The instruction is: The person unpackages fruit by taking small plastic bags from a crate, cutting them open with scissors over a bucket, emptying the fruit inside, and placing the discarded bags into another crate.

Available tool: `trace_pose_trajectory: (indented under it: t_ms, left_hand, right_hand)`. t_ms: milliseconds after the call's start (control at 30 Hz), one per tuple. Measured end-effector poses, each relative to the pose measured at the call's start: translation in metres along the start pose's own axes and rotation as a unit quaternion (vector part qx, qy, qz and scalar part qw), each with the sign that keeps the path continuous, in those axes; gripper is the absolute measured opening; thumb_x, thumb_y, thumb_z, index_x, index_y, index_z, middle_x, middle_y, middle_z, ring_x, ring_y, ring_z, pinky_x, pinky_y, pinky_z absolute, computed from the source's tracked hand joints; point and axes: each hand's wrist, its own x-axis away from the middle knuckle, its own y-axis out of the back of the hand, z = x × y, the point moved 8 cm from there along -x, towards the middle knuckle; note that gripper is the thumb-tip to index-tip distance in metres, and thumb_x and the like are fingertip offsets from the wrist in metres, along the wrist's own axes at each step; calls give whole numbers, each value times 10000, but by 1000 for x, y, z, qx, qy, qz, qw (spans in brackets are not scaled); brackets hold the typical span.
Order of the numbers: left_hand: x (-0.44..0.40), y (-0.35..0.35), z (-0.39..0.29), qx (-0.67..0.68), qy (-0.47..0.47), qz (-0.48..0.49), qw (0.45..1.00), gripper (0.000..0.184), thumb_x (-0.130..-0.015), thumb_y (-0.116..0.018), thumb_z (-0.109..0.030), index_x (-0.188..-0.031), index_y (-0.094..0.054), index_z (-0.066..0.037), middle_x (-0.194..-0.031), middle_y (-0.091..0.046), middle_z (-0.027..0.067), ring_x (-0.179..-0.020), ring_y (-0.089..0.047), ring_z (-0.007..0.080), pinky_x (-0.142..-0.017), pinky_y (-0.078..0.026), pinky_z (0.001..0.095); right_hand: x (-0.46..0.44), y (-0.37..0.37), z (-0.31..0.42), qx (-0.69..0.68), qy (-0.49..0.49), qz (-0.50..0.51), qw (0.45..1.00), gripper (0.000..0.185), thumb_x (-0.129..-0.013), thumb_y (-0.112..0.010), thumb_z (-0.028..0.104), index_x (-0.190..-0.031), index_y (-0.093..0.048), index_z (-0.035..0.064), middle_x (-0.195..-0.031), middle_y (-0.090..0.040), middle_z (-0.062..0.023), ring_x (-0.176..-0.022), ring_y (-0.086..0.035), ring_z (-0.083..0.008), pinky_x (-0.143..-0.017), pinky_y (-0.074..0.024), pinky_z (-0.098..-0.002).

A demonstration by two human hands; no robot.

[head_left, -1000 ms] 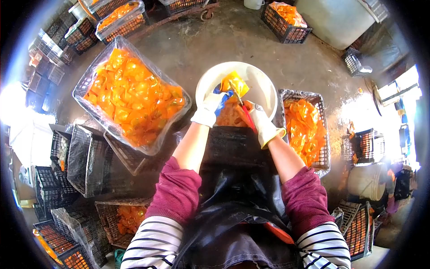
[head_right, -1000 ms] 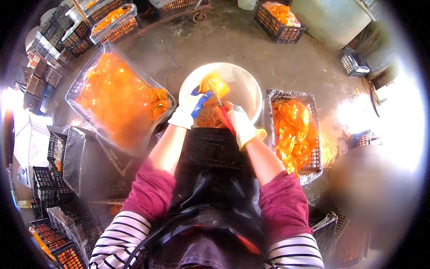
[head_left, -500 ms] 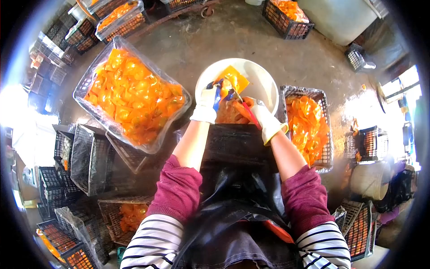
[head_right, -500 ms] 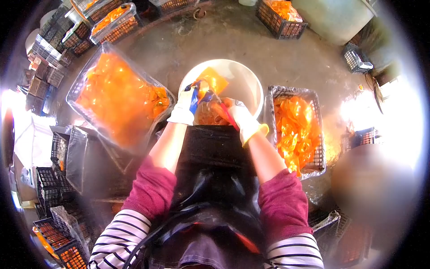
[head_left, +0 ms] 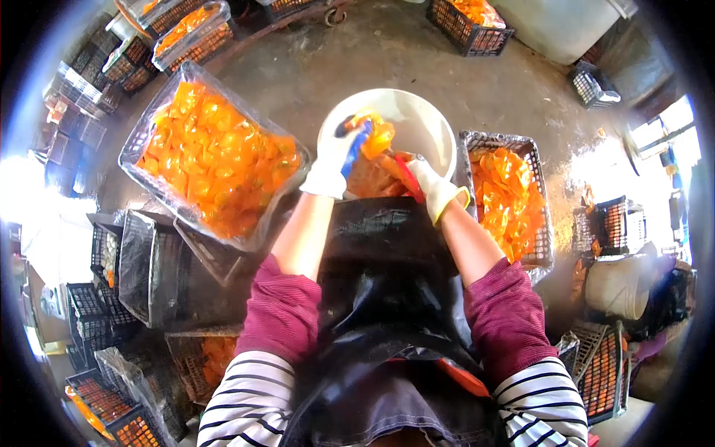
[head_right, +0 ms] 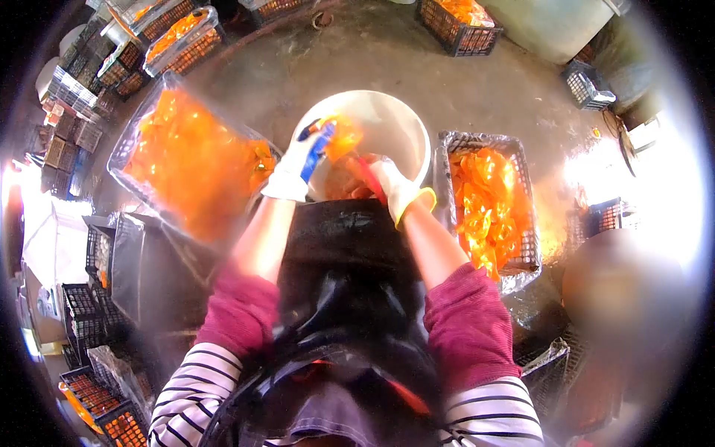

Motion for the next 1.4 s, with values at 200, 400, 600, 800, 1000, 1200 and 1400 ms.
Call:
trace_pose_trajectory:
  t_ms: [200,400,600,800,1000,1200,1400]
  left_hand:
    - [13,80,-56,127,-80,-54,987,386,-977,-473,-234,-1269,-517,14,-1244,-589,156,-1159,-565,265,-998,-442,379]
    - [58,254,-38,61,-84,-257,961,272,-902,-586,-213,-1078,-632,-10,-966,-676,86,-865,-634,183,-756,-478,298]
    - [76,291,-24,-71,-24,-307,949,205,-887,-633,-190,-1031,-649,-45,-847,-646,22,-716,-573,115,-630,-452,247]
    - [37,253,-6,-611,-61,-236,753,476,-849,-628,-404,-1222,-582,-113,-1111,-640,154,-1031,-603,315,-860,-473,422]
    - [1,237,31,-810,-17,-90,579,583,-848,-613,-422,-1318,-475,-104,-1299,-516,143,-1191,-497,338,-977,-422,437]
    - [-12,235,18,-821,58,47,566,585,-803,-647,-466,-1232,-570,-76,-1138,-626,189,-1044,-600,345,-895,-480,444]
    - [6,245,22,-788,131,61,598,702,-820,-506,-676,-1075,-679,-46,-1093,-661,179,-1004,-635,335,-850,-491,436]
  right_hand:
    - [15,-13,9,-31,-4,-27,999,310,-940,-551,324,-1125,-630,88,-844,-690,-130,-508,-586,-180,-495,-486,-270]
    - [31,11,45,-57,210,-58,974,427,-948,-512,415,-1194,-559,69,-1121,-640,-115,-735,-599,-143,-563,-443,-233]
    - [34,48,52,-238,219,-60,944,438,-921,-587,382,-1186,-549,35,-1036,-628,-105,-675,-542,-135,-587,-449,-255]
    - [24,41,51,-209,214,-96,949,462,-926,-571,398,-1128,-586,-17,-848,-609,-85,-607,-463,-96,-548,-382,-243]
    - [38,35,67,-195,246,-123,941,490,-931,-552,433,-1151,-587,-3,-837,-657,-108,-605,-483,-119,-578,-394,-253]
    - [36,43,64,-228,241,-130,934,478,-925,-581,407,-1156,-578,-11,-918,-646,-119,-632,-504,-121,-567,-405,-241]
    - [39,35,56,-197,214,-115,950,460,-953,-527,407,-1157,-588,-1,-864,-654,-121,-603,-515,-114,-538,-398,-241]
